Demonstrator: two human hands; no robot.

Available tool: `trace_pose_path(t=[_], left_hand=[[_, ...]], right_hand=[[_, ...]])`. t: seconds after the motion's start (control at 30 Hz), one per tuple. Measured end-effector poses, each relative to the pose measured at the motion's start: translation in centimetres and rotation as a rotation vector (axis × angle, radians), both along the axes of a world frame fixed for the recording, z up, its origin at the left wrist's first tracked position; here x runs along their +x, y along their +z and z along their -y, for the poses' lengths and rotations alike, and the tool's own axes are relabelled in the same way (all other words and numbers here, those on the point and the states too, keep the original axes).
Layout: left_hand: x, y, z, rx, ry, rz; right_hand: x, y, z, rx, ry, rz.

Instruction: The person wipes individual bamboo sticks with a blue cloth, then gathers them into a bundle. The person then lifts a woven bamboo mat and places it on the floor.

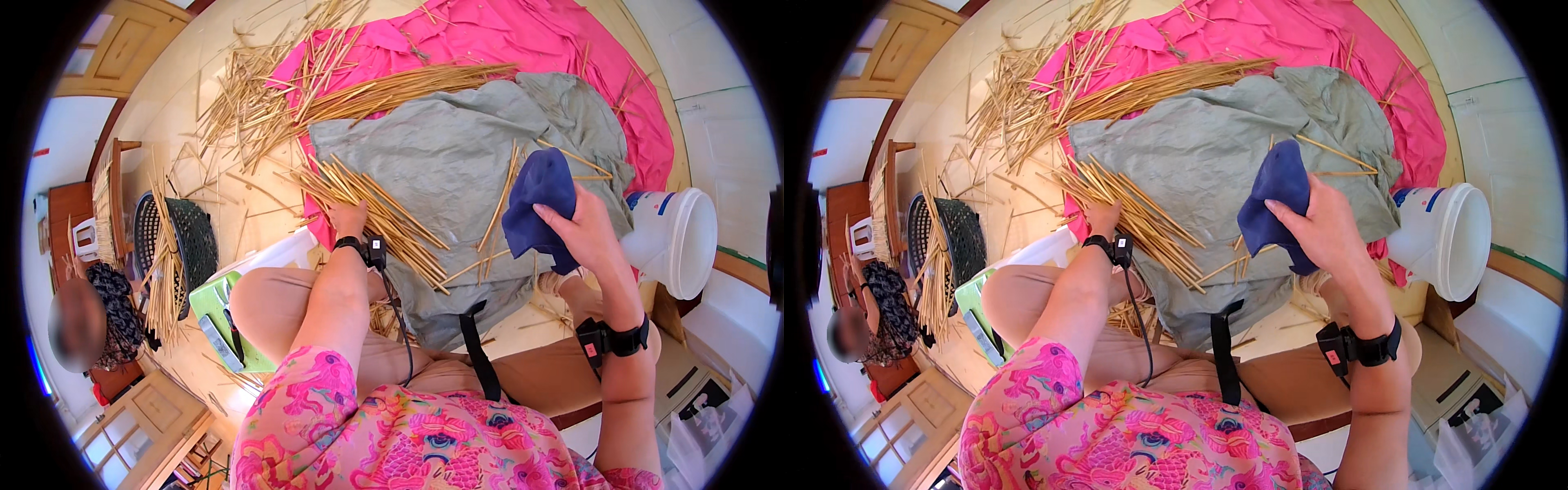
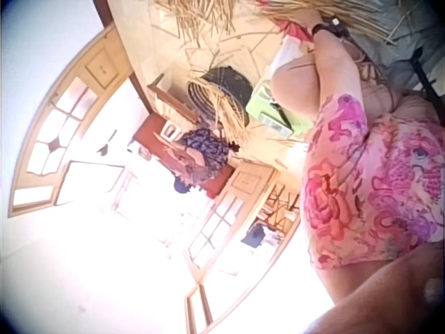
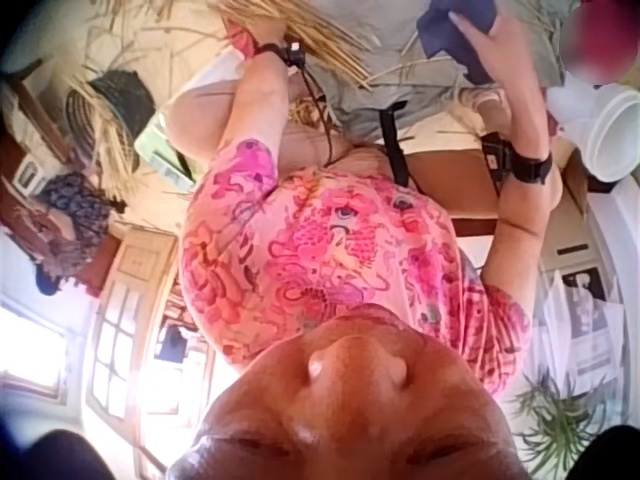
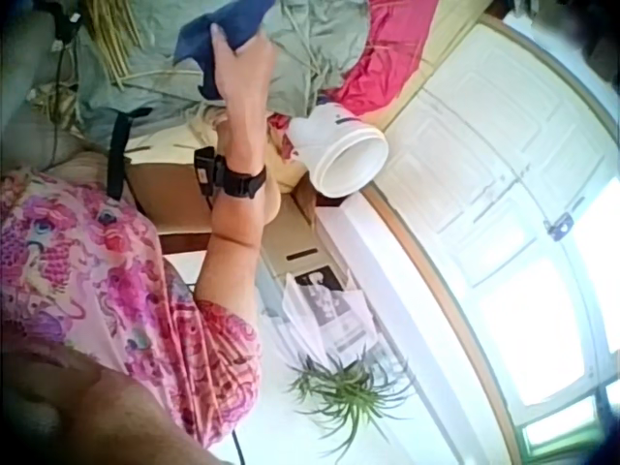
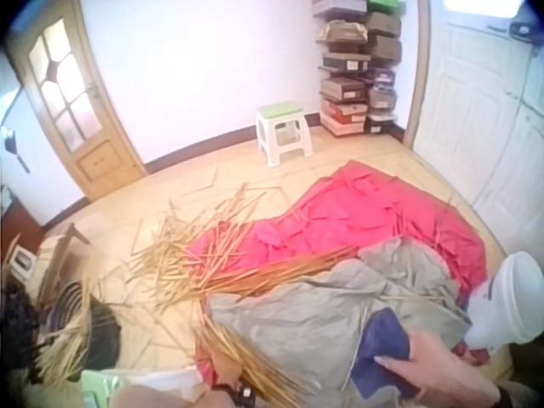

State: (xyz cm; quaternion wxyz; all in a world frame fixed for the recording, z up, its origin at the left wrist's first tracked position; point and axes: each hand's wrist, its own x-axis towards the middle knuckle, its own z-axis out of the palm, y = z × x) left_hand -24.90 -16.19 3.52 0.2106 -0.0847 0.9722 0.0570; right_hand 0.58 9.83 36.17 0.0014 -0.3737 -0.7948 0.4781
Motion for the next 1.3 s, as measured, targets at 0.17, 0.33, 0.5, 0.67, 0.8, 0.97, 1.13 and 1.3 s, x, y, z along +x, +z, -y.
trace_pose_path(t=[0.17, 0.33, 0.5, 0.67, 0.8, 0.97, 1.13, 1.3], left_hand=[[2.0, 3.4, -1.8, -0.039, -0.161, -0.185], [2.4, 1.7, -1.9, 0.106, -0.722, -0.336], [2.6, -0.5, -2.5, 0.094, -1.127, 0.074], [3.5, 1.2, -2.6, -0.087, -1.467, 0.184], [4.1, 2.4, -2.0, -0.175, -1.559, 0.387], [4.2, 3.1, -3.8, -0.173, -1.468, 0.540], [5.3, 0.5, -7.6, 0.151, -1.349, 0.495], [11.5, -1.4, -13.6, 0.393, -1.238, 0.552]], right_hand=[[-0.1, 0.5, -0.1, 0.015, -0.003, -0.020], [-0.2, 0.8, -0.2, 0.006, -0.034, -0.037], [-0.1, 0.7, -0.1, -0.034, -0.043, -0.043], [0.3, 0.9, -0.6, 0.003, -0.050, -0.038], [0.7, 1.2, -0.9, 0.017, -0.077, -0.101], [1.3, 2.7, -2.3, 0.071, -0.119, -0.148], [2.7, 3.1, -4.5, 0.073, -0.392, -0.366], [3.7, 4.4, -5.7, -0.092, -0.705, -0.600]])
